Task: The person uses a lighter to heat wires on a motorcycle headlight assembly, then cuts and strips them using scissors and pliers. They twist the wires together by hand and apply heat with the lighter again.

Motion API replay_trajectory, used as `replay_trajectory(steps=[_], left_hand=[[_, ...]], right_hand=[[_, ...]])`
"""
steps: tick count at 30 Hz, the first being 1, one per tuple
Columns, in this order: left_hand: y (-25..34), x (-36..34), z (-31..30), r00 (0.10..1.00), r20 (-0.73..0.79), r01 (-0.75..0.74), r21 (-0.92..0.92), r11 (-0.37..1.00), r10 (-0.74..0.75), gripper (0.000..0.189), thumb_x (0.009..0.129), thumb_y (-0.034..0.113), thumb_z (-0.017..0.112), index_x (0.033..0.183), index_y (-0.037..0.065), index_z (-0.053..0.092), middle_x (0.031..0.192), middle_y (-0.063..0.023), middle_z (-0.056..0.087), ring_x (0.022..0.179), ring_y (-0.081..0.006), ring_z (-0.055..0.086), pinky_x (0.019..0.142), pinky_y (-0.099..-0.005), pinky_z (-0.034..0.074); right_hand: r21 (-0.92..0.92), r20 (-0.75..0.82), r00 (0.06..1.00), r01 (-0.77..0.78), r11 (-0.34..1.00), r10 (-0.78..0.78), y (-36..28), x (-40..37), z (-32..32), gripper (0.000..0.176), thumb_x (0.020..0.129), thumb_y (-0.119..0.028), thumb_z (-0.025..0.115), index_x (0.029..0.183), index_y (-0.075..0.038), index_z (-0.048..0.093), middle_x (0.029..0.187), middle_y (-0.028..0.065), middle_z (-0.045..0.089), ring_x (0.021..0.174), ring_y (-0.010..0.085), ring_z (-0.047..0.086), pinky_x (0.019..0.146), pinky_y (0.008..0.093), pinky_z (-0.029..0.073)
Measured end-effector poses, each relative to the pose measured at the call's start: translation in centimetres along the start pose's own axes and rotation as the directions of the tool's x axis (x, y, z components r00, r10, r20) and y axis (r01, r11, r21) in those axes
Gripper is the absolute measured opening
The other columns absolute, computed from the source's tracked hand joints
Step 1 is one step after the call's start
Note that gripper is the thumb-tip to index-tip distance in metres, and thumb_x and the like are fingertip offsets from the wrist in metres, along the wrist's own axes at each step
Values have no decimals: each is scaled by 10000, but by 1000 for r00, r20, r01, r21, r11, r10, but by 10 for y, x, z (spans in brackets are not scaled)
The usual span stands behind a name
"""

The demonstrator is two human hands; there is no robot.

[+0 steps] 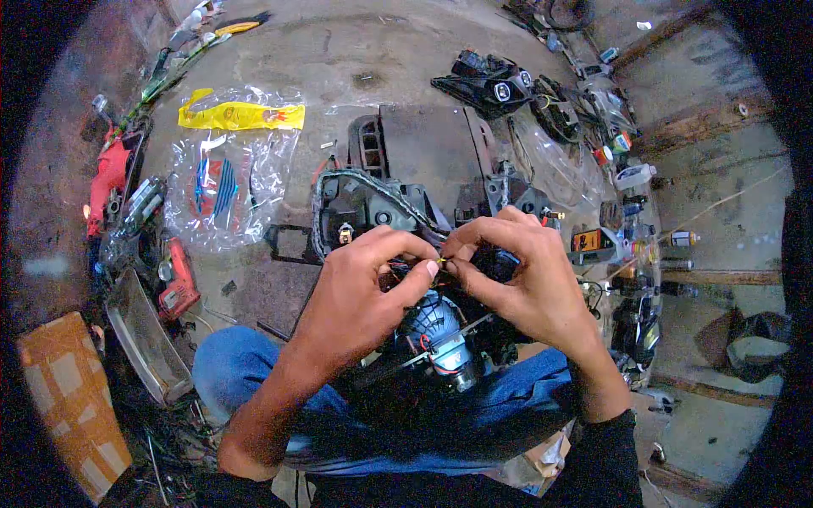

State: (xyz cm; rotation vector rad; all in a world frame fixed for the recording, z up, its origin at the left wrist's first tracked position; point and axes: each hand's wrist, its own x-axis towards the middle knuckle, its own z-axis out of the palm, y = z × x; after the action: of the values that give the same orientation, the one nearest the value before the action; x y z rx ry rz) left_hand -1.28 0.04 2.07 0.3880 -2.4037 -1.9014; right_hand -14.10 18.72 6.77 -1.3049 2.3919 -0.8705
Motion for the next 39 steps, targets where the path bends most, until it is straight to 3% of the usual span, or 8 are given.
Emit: replay_trajectory(steps=[2,11,17,20,27,32,35,39], left_hand=[[-4,0,1,999,-20,-38,8,999,39,183,991,192,776,1101,47,787,989,-71,719,878,-174,676,794,-332,534],[-1,0,-2,999,-11,-52,49,997,53,189,987,193,777,1104,45,788,984,-71,712,864,-169,668,777,-327,525],[-3,0,-1,998,-8,-61,39,997,61,195,992,207,781,1100,44,783,975,-66,701,865,-173,666,776,-334,526],[2,0,-4,999,20,-29,46,998,28,192,996,209,780,1095,44,779,982,-69,701,879,-179,670,782,-338,533],[-1,1,-2,998,7,-59,43,997,59,183,1000,202,770,1080,38,774,985,-68,697,895,-174,678,789,-342,544],[3,1,-4,1000,14,-3,-21,1000,3,184,996,201,767,1063,29,770,979,-68,705,917,-166,684,820,-333,546],[2,1,-3,1000,16,12,-57,998,-11,179,993,197,764,1049,26,766,976,-66,708,920,-159,680,841,-325,539],[3,2,-3,999,33,30,-64,998,-28,191,993,214,760,1030,27,758,975,-58,702,919,-153,673,851,-313,528]], right_hand=[[24,1,1000,-6,1000,6,1,0,2,177,876,-132,798,1046,-92,773,920,30,762,937,298,682,901,442,496],[35,10,1000,21,999,-22,2,0,2,290,849,-117,799,1139,-112,787,906,10,761,901,276,680,904,432,495],[15,-7,998,67,998,-67,4,0,2,240,841,-115,801,1079,-110,778,897,-1,754,883,274,685,898,429,497],[-13,12,999,36,999,-36,0,1,0,187,831,-60,796,1017,-65,783,960,37,791,910,217,718,910,367,498],[-43,-21,997,78,996,-79,-3,1,0,199,826,-65,828,1020,-77,783,958,42,792,904,232,718,909,385,493],[-104,-36,990,130,986,-134,-3,0,1,209,823,-72,851,1024,-91,793,943,32,788,909,250,710,914,392,489],[-129,-56,987,145,981,-154,-1,-1,3,190,860,-137,826,1042,-140,774,939,11,743,991,276,668,948,451,463],[-113,-73,991,105,988,-114,-5,-1,3,174,838,-137,844,1004,-123,794,960,31,745,1024,279,660,968,444,464]])
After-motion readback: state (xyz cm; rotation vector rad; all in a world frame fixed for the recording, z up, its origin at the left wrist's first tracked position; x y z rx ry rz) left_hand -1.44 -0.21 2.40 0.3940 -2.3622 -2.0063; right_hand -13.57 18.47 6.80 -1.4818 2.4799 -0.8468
